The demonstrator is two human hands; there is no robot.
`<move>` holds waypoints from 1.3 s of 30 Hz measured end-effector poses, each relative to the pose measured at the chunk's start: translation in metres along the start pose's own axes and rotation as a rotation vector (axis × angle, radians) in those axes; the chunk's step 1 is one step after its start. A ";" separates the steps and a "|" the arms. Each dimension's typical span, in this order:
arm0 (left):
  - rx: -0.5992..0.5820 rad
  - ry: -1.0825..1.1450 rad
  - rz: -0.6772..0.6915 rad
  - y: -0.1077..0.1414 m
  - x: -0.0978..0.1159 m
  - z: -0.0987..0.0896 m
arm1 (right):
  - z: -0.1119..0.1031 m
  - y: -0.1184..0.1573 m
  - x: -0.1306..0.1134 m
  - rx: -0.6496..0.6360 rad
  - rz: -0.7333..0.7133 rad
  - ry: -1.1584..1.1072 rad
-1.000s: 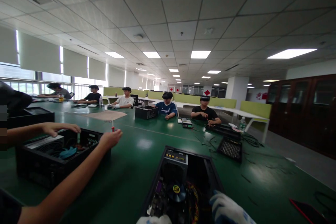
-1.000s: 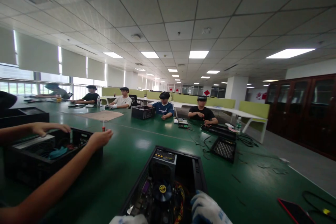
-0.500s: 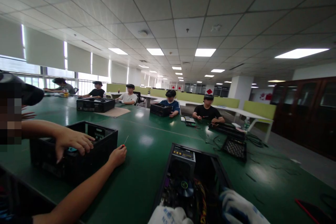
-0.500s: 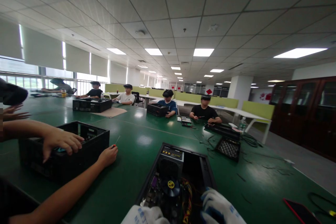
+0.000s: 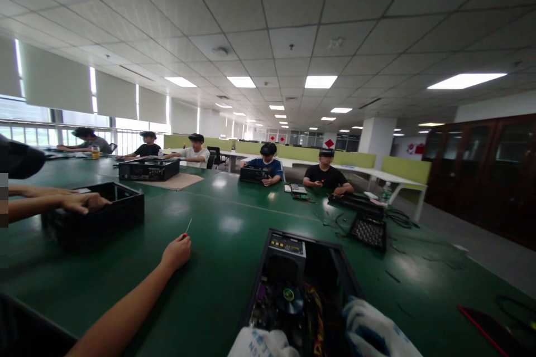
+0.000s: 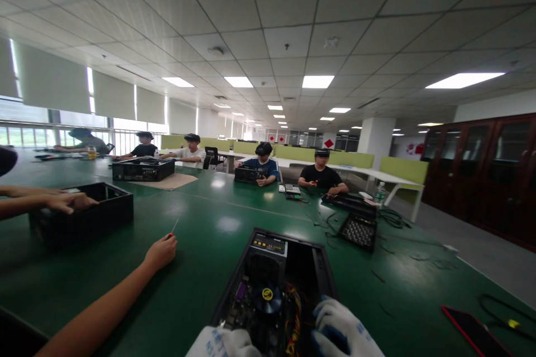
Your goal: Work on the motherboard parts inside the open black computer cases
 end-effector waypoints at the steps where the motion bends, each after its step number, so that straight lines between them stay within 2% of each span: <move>1: -0.016 0.007 0.006 -0.002 0.000 -0.002 | 0.000 0.000 0.000 0.000 -0.006 -0.005; 3: -0.048 0.051 -0.017 -0.008 0.007 -0.007 | 0.001 0.001 0.000 0.011 -0.014 -0.005; 5: -0.093 0.106 -0.078 -0.014 0.029 -0.010 | 0.002 0.002 -0.002 0.031 -0.007 0.000; 8: -0.174 0.147 -0.136 -0.010 0.086 -0.005 | 0.002 0.004 -0.004 0.041 0.000 0.002; 12: -0.268 0.185 -0.126 0.017 0.171 0.014 | 0.003 0.004 -0.006 0.035 -0.029 -0.015; 14: -0.311 0.209 -0.121 0.027 0.201 0.020 | 0.003 0.004 -0.006 0.034 -0.034 -0.013; 16: -0.383 0.241 -0.122 0.030 0.217 0.022 | 0.003 0.004 -0.007 0.043 -0.045 -0.005; 20: -0.542 0.267 -0.161 0.018 0.224 0.014 | 0.003 0.004 -0.009 0.049 -0.068 -0.012; 24: -0.599 0.262 -0.203 0.010 0.223 0.009 | 0.003 0.005 -0.009 0.030 -0.071 -0.022; 30: -0.601 0.245 -0.161 0.015 0.223 0.011 | 0.004 0.005 -0.004 0.029 -0.065 -0.020; 36: -0.523 0.261 -0.047 0.013 0.218 0.012 | 0.004 0.006 -0.002 0.009 -0.052 0.014; 39: -0.552 0.237 -0.031 0.011 0.210 0.014 | 0.004 0.006 -0.001 0.012 -0.048 0.021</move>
Point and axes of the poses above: each hand's wrist, its own y-axis away from the middle knuckle, its own z-axis out of the palm, x = y × z, the point moved 2 cm from there along -y, towards the middle knuckle, and after that the axes turned 4 degrees about x, right-handed, at the moved point
